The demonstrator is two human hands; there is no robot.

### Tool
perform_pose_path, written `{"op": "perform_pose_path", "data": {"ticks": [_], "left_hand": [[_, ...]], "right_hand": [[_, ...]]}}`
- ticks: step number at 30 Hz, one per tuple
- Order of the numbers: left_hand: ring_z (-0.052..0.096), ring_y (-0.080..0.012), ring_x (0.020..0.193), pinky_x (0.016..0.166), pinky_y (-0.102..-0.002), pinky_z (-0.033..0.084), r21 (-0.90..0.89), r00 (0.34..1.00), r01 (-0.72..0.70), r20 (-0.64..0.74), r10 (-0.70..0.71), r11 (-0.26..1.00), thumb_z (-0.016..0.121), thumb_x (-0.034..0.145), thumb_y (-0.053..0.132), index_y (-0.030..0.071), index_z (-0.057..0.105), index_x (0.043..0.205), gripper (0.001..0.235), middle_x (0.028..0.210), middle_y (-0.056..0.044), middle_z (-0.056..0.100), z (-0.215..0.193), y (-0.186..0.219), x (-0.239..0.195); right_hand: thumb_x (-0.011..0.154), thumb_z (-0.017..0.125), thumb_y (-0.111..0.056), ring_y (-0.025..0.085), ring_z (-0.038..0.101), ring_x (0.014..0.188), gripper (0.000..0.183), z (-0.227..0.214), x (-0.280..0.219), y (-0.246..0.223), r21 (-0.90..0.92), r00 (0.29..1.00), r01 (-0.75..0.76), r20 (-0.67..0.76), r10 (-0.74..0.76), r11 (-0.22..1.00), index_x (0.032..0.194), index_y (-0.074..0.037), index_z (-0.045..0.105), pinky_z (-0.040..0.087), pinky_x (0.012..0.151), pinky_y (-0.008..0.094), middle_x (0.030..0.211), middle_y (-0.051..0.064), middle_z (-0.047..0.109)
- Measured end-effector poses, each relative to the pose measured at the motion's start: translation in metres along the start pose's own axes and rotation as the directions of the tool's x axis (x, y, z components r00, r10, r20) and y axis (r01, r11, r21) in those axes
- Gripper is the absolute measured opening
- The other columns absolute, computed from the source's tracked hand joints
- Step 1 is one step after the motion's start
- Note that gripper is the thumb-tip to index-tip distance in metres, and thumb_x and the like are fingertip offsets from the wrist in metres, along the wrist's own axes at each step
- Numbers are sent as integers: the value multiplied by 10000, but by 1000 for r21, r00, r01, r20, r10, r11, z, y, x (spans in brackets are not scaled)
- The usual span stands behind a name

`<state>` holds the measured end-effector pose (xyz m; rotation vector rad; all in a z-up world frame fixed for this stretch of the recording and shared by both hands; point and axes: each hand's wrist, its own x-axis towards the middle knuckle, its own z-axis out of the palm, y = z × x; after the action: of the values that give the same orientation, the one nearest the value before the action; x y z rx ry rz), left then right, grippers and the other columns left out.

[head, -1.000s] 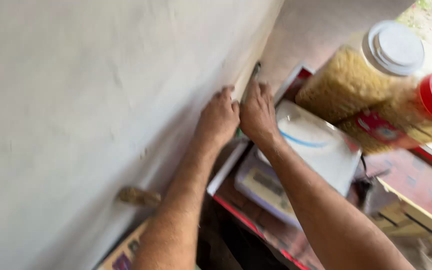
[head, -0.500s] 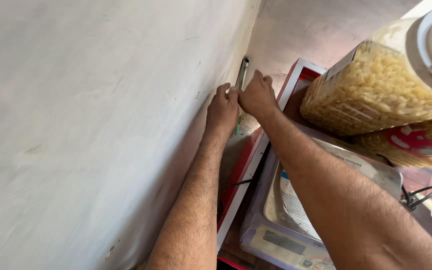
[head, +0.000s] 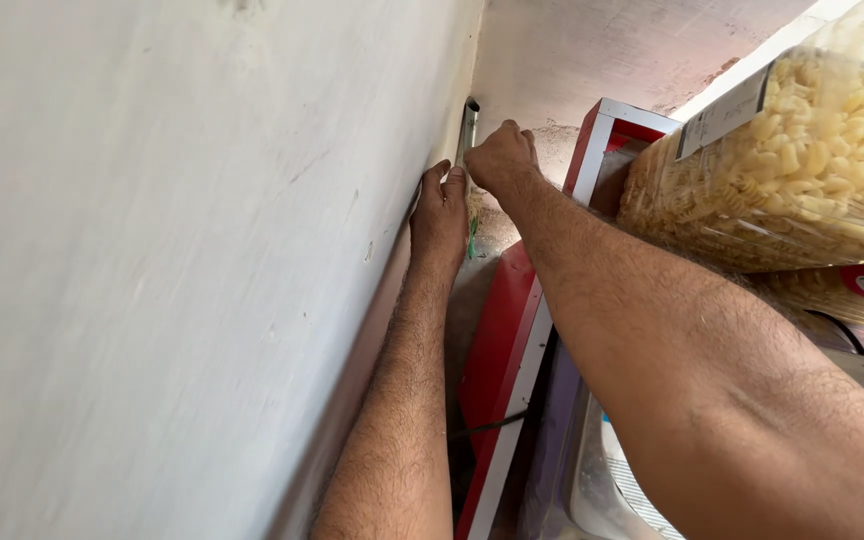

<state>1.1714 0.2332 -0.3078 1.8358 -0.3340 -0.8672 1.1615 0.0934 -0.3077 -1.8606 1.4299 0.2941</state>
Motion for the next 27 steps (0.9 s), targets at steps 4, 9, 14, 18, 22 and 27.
{"op": "perform_pose_path", "data": {"ticks": [4,9,14,18,22,27], "left_hand": [[549,-306,1368,1144,-458,425,69,1000,-11,6,11,998,335,1047,511,116,403,1531,628,1475,-170,561,7,-8,15],[494,-316,1397,1138,-472,411,41,999,-2,41,0,999,328,1046,524,130,366,1547,638,1496,-172,516,18,-19,34],[517,-315,1395,1143,-470,436,3,998,33,60,-33,999,328,1035,537,141,360,1557,656,1504,-175,517,27,-9,43],[491,-307,1414,1135,-477,435,-36,997,35,67,-32,999,288,1027,537,147,363,1559,663,1522,-162,504,40,-18,63],[478,-319,1428,1149,-484,417,-20,998,29,58,-28,999,288,1047,553,123,350,1564,676,1546,-171,479,45,-24,79],[406,-297,1469,1185,-475,355,-165,993,91,94,-76,982,292,1013,556,154,409,1547,679,1560,-142,459,43,-16,85]], "right_hand": [[962,668,-228,255,369,1463,751,4,16,1,-40,1000,-18,-6,18,999,1540,14,254,350,1243,415,1495,161,415],[943,681,-163,258,419,1431,805,2,26,2,25,999,-35,26,35,999,1584,-31,213,442,1189,402,1528,156,368],[920,701,-132,273,398,1448,866,4,43,12,30,999,37,11,-37,999,1606,-73,176,453,1168,401,1560,145,334],[919,726,-142,293,422,1436,888,8,56,13,55,998,61,11,-61,997,1612,-76,175,472,1155,401,1547,164,363],[852,759,-51,303,482,1399,943,4,51,2,159,999,47,-20,-44,986,1613,-67,202,531,1120,393,1536,167,411],[903,755,-115,302,433,1398,920,-7,37,-14,160,1000,-15,4,15,987,1613,-165,171,521,1074,424,1546,140,366]]}}
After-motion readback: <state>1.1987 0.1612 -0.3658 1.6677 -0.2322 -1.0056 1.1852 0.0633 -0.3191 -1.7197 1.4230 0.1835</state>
